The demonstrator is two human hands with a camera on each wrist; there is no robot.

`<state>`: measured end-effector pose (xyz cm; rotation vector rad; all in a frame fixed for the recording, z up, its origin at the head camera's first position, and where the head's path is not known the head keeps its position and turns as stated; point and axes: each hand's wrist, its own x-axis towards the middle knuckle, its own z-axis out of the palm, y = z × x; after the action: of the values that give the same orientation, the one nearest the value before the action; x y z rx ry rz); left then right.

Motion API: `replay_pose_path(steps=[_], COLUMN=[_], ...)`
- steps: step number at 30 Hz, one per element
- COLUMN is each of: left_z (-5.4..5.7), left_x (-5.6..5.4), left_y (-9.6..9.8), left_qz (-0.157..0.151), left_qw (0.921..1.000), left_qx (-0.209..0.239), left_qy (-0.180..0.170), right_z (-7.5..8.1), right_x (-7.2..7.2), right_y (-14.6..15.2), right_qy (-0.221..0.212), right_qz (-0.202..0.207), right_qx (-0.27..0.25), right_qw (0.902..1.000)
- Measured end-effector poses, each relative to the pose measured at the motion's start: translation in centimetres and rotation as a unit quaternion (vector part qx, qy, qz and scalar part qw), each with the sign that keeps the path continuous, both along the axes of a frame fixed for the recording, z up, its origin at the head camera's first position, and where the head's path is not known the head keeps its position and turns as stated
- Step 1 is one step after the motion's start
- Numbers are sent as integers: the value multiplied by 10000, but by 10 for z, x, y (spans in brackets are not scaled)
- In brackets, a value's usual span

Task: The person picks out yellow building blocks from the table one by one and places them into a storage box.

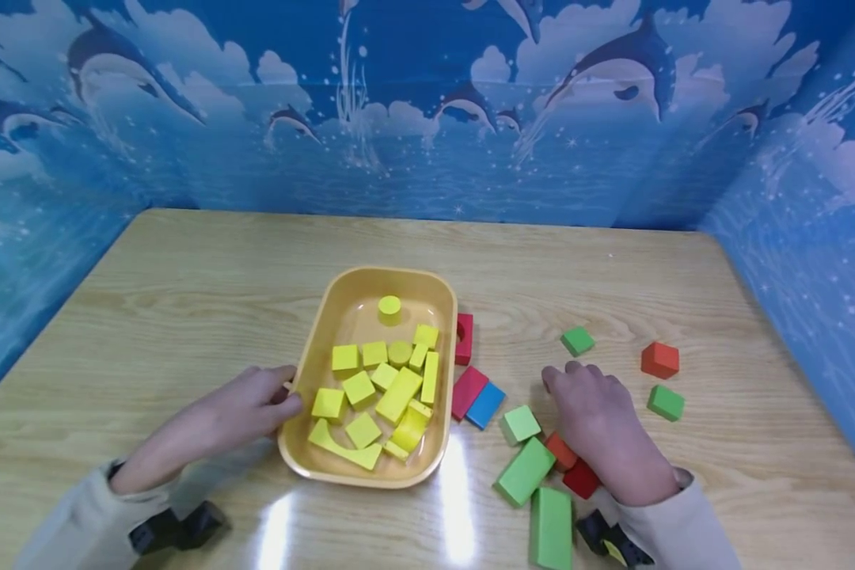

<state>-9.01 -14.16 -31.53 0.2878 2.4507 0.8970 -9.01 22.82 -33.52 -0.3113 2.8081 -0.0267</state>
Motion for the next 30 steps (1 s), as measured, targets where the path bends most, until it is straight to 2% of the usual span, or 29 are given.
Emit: replay_pose_path(steps=[4, 7, 9, 11, 13, 16, 19, 26, 30], left_z=[0, 0, 0, 0, -1, -2, -2, -2, -4], left_x=[0, -1, -1, 0, 0, 1, 1, 1, 0], left_y=[1, 0, 0, 0, 0, 0, 0, 1, 2], left_qz=[27, 6, -14, -26, -19, 1, 23, 45, 6], left_qw=[10000, 9999, 10000, 10000, 10000, 10000, 10000, 10000, 10000], left_qx=[-43, -75, -44, 3, 54, 73, 77, 55, 22], left_qy=[4, 78, 86, 86, 59, 36, 46, 40, 52], right_z=[7, 16, 20, 22, 22, 22, 21, 8, -5], right_x=[0, -2, -5, -8, -11, -18, -26, -45, -47], right_y=[-8, -21, -32, -43, -54, -72, -90, -122, -131], right_qy=[659, 1279, 1759, 2213, 2494, 2446, 2250, 2438, 2306], right_qz=[167, 318, 514, 793, 1030, 1196, 1262, 1532, 1493], right_qx=[-292, -727, -1112, -1477, -1787, -2103, -2207, -1770, -1605], right_qw=[9973, 9886, 9768, 9607, 9462, 9390, 9406, 9411, 9480])
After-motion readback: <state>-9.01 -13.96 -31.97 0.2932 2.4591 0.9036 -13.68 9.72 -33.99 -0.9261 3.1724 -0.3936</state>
